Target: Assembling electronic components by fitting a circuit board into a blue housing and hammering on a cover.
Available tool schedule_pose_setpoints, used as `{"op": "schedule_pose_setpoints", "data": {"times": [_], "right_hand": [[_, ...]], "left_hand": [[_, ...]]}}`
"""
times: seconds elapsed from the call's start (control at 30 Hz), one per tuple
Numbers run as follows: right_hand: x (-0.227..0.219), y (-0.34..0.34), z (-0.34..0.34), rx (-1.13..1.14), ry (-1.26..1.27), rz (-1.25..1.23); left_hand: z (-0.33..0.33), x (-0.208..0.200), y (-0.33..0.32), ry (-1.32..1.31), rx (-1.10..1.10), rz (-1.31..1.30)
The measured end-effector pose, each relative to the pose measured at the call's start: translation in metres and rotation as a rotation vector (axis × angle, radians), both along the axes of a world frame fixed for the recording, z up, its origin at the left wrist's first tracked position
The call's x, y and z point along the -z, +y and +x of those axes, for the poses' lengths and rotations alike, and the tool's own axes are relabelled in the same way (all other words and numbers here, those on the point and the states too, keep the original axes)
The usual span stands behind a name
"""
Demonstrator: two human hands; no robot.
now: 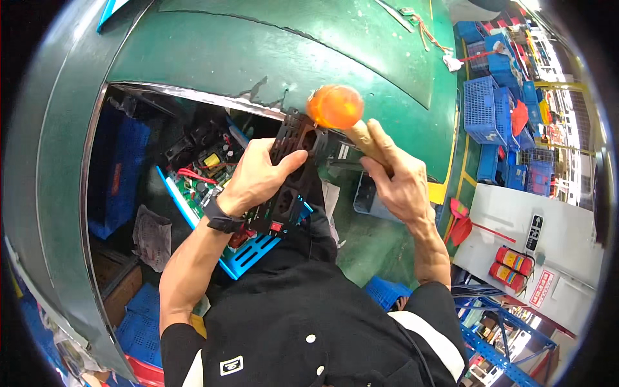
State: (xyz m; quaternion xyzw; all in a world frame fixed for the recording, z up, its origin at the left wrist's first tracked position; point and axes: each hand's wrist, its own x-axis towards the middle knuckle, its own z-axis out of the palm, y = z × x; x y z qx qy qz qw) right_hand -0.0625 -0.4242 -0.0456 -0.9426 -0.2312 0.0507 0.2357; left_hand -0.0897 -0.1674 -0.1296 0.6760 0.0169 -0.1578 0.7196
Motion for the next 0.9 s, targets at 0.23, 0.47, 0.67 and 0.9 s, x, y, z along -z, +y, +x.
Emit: {"op": "schedule_pose_setpoints", "data": {"times": [0.23, 0.47, 0.67, 0.9], "right_hand": [[0.002, 0.000, -0.005, 0.001, -0.074, -0.051], [0.013, -0.025, 0.060, 0.229, -0.095, -0.007], [0.020, -0.031, 0.079, 0.328, -0.176, -0.131], [0.031, -0.043, 0.081, 0.415, -0.354, -0.155]], "left_hand": [[-0.003, -0.004, 0.002, 0.096, -0.019, -0.096], [-0.012, -0.019, 0.006, 0.078, -0.062, -0.039], [-0.033, -0.025, 0.018, 0.078, -0.016, -0.129], [-0.041, -0.036, 0.002, -0.026, -0.116, -0.036]]}}
